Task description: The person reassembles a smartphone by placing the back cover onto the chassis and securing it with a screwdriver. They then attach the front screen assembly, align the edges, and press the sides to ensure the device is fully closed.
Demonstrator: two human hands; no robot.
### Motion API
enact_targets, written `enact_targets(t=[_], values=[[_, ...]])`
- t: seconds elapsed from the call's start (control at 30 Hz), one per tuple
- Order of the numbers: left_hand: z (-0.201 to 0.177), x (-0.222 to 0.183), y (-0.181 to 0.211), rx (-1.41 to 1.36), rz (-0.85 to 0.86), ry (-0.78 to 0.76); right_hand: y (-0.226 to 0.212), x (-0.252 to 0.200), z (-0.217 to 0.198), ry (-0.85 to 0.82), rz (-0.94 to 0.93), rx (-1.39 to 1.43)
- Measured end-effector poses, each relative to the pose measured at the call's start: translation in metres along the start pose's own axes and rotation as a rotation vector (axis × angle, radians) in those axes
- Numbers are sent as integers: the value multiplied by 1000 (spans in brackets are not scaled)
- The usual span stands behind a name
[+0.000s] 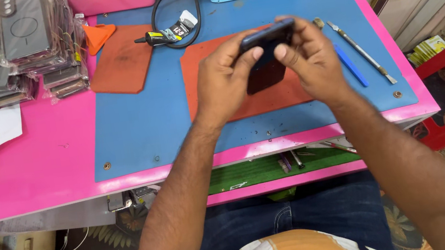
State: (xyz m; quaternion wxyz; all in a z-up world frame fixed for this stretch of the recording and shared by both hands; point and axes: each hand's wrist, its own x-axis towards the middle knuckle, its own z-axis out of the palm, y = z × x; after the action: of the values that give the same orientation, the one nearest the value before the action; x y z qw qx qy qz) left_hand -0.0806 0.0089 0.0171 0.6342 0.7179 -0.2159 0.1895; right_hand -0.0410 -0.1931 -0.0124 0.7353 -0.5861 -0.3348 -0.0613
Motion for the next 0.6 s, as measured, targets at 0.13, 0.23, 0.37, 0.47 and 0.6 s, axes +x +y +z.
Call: enact_targets(t=[0.13, 0.23, 0.37, 0.47, 0.6], values=[[5, 2, 12, 201, 62, 15, -10, 11, -8, 18, -49, -406], [9, 0, 13, 274, 73, 61, -13, 12, -11, 5, -71, -459], [10, -2, 5, 337, 50, 76, -15, 13, -9, 55, -91, -365], [6, -6, -2, 221, 159, 46, -16, 14, -7, 172, -54, -141], [10, -20, -8, 140, -29, -19, -16, 13, -10, 243, 63, 206]])
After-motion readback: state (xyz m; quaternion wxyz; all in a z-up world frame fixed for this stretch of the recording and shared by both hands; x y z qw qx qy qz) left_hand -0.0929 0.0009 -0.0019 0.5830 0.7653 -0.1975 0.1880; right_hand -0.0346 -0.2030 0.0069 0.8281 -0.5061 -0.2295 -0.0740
